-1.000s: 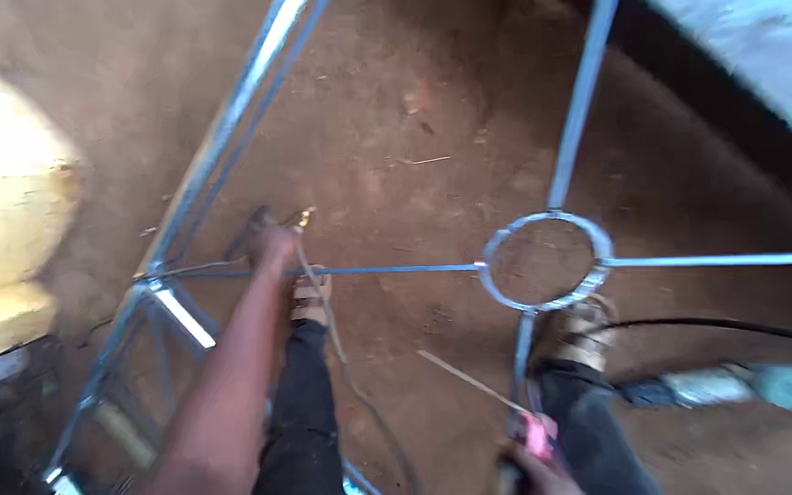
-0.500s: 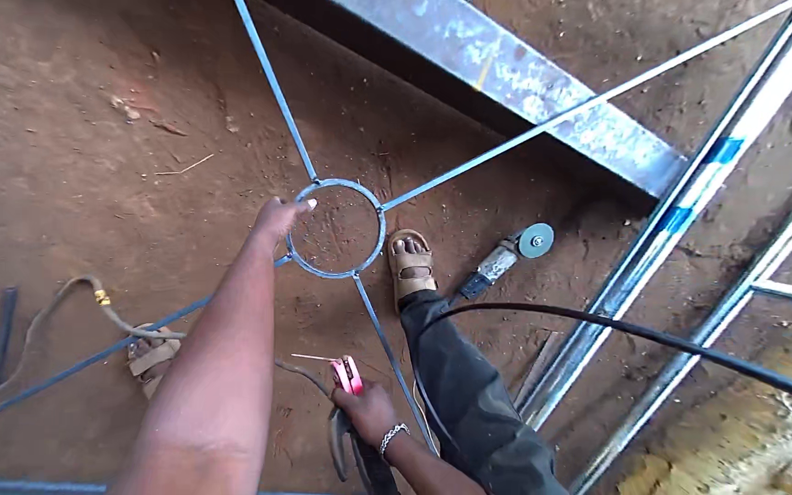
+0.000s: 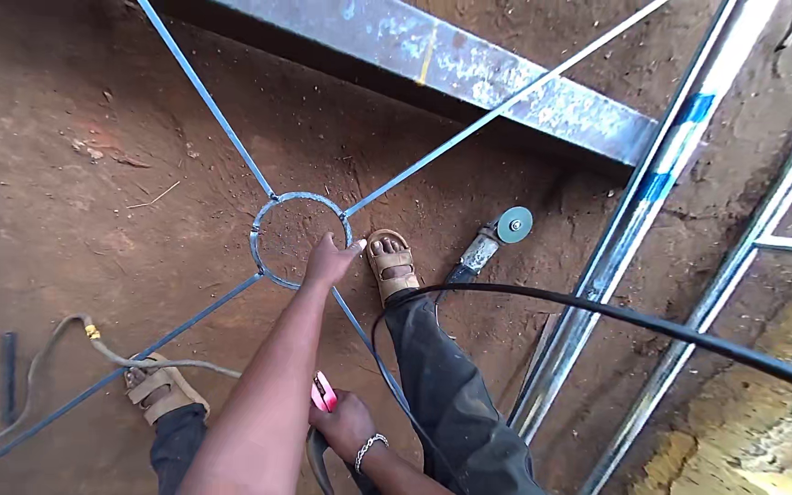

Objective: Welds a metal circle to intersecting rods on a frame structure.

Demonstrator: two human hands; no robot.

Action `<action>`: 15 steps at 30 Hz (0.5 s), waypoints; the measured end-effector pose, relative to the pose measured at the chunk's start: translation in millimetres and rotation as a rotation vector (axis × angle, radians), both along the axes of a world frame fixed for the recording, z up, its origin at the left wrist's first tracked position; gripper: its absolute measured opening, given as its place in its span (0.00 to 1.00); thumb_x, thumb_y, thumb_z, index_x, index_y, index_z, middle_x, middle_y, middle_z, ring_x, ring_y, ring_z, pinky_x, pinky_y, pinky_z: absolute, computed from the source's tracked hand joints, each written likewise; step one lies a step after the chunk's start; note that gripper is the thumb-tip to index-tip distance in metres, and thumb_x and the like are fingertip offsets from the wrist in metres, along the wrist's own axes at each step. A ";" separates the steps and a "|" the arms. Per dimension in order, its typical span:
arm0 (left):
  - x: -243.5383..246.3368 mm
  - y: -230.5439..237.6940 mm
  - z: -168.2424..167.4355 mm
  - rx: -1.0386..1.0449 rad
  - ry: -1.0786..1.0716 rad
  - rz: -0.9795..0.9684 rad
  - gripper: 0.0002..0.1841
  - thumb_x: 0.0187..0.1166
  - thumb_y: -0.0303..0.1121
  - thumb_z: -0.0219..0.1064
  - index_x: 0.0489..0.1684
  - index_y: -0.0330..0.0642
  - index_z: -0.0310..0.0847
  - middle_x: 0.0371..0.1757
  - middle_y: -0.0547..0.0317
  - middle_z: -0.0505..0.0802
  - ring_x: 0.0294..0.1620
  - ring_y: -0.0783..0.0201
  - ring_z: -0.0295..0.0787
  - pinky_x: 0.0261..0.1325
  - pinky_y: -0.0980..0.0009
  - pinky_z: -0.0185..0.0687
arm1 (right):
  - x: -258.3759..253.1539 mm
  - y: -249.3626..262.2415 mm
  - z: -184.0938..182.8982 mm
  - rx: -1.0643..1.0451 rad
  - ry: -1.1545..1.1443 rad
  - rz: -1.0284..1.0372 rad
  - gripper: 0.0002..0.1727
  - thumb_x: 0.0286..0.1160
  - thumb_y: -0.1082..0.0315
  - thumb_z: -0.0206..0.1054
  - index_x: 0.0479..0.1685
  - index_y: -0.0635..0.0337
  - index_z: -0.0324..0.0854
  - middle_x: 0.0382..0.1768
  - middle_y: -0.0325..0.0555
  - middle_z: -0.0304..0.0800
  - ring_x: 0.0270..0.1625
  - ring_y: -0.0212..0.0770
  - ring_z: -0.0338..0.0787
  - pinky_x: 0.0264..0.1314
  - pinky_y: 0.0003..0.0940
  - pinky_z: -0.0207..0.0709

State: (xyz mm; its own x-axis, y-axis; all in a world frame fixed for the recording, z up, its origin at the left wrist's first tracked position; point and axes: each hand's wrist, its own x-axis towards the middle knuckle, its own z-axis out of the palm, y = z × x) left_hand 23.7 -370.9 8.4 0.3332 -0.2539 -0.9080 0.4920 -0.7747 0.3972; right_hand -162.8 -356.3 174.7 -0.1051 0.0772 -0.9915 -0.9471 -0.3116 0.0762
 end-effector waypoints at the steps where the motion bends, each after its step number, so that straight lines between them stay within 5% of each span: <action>1: -0.4 -7.1 -10.0 -0.008 0.049 0.020 0.46 0.76 0.62 0.72 0.84 0.34 0.66 0.71 0.35 0.86 0.74 0.38 0.81 0.76 0.36 0.73 | 1.4 -1.5 1.2 0.002 -0.009 -0.001 0.27 0.67 0.40 0.70 0.48 0.55 0.87 0.40 0.49 0.91 0.46 0.49 0.91 0.51 0.56 0.82; 5: -4.0 -32.4 -19.2 0.029 0.218 0.090 0.46 0.71 0.57 0.78 0.80 0.29 0.67 0.69 0.33 0.87 0.73 0.40 0.82 0.76 0.40 0.75 | 3.0 -5.4 2.7 0.001 -0.004 0.060 0.29 0.66 0.39 0.68 0.52 0.54 0.87 0.45 0.50 0.92 0.51 0.50 0.92 0.55 0.57 0.82; 15: -11.4 -39.6 -6.1 0.141 0.154 0.042 0.44 0.71 0.56 0.77 0.80 0.33 0.67 0.67 0.32 0.85 0.71 0.36 0.80 0.70 0.33 0.74 | 20.2 -10.0 13.1 0.055 -0.032 0.114 0.25 0.75 0.42 0.63 0.51 0.55 0.87 0.50 0.52 0.93 0.58 0.51 0.91 0.60 0.56 0.81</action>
